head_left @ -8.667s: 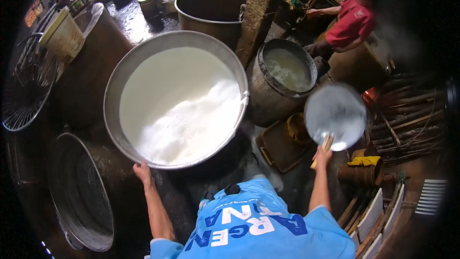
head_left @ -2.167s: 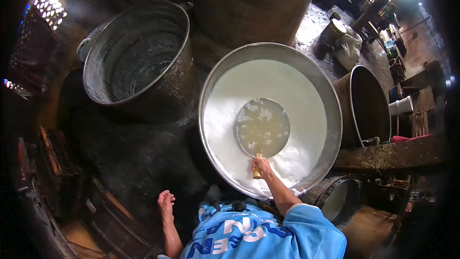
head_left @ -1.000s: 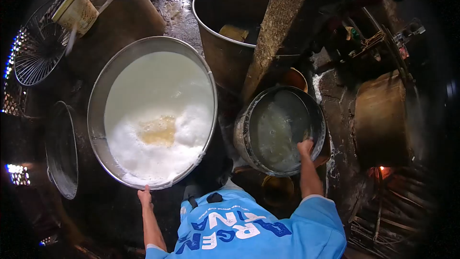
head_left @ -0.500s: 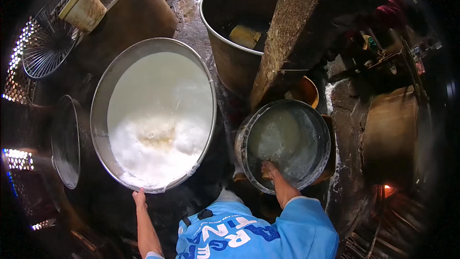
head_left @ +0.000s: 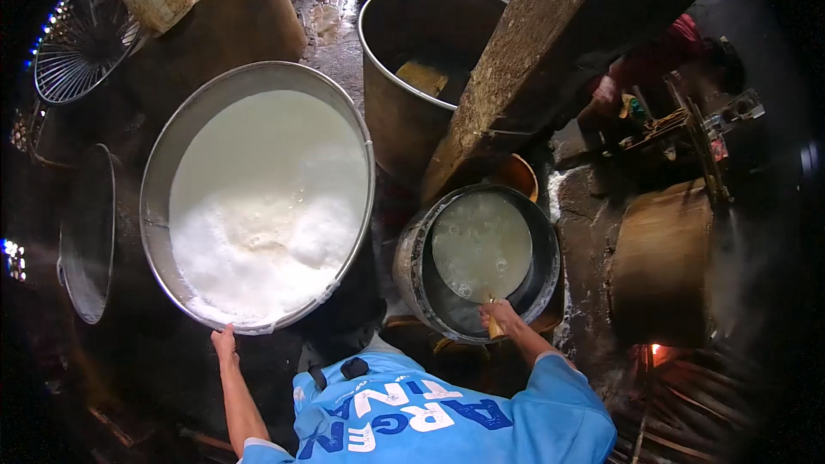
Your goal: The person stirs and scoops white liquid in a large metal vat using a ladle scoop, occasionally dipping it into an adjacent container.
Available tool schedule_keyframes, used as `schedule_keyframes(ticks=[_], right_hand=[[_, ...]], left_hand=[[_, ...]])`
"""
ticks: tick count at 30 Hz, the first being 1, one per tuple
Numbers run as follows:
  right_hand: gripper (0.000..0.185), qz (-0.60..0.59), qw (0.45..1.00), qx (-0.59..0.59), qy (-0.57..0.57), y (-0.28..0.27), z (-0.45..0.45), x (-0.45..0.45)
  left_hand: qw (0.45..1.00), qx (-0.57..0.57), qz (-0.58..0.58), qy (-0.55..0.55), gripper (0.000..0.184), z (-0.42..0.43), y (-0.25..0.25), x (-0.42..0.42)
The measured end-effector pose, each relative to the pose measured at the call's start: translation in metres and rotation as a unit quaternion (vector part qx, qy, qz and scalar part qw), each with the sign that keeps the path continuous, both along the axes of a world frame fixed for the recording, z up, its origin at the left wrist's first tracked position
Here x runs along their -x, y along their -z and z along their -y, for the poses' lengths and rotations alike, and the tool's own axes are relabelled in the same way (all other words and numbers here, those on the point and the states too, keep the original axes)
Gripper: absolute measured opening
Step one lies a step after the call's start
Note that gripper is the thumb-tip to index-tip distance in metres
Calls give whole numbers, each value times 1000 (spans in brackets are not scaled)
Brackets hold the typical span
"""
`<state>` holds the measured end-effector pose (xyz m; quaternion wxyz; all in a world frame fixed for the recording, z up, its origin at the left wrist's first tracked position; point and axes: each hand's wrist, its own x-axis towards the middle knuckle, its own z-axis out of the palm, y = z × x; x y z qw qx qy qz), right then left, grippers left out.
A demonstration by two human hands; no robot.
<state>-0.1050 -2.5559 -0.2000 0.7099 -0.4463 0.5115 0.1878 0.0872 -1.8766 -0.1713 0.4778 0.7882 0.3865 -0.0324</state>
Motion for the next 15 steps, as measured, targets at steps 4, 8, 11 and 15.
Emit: schedule_keyframes(ticks=[4,8,11,15], right_hand=[[8,-22,999,-22,-25,-68,6,3],[4,-69,995,23,-72,-123,-1,-1],[3,-77,995,4,-64,-128,-5,-4],[5,-67,992,45,-97,-179,-61,-43]], left_hand=[[1000,-7,-13,16,34,-6,8,1],[998,-47,-18,37,35,1,-2,2],[998,-35,-7,49,37,-4,1,3],[997,-33,23,62,40,-12,18,8]])
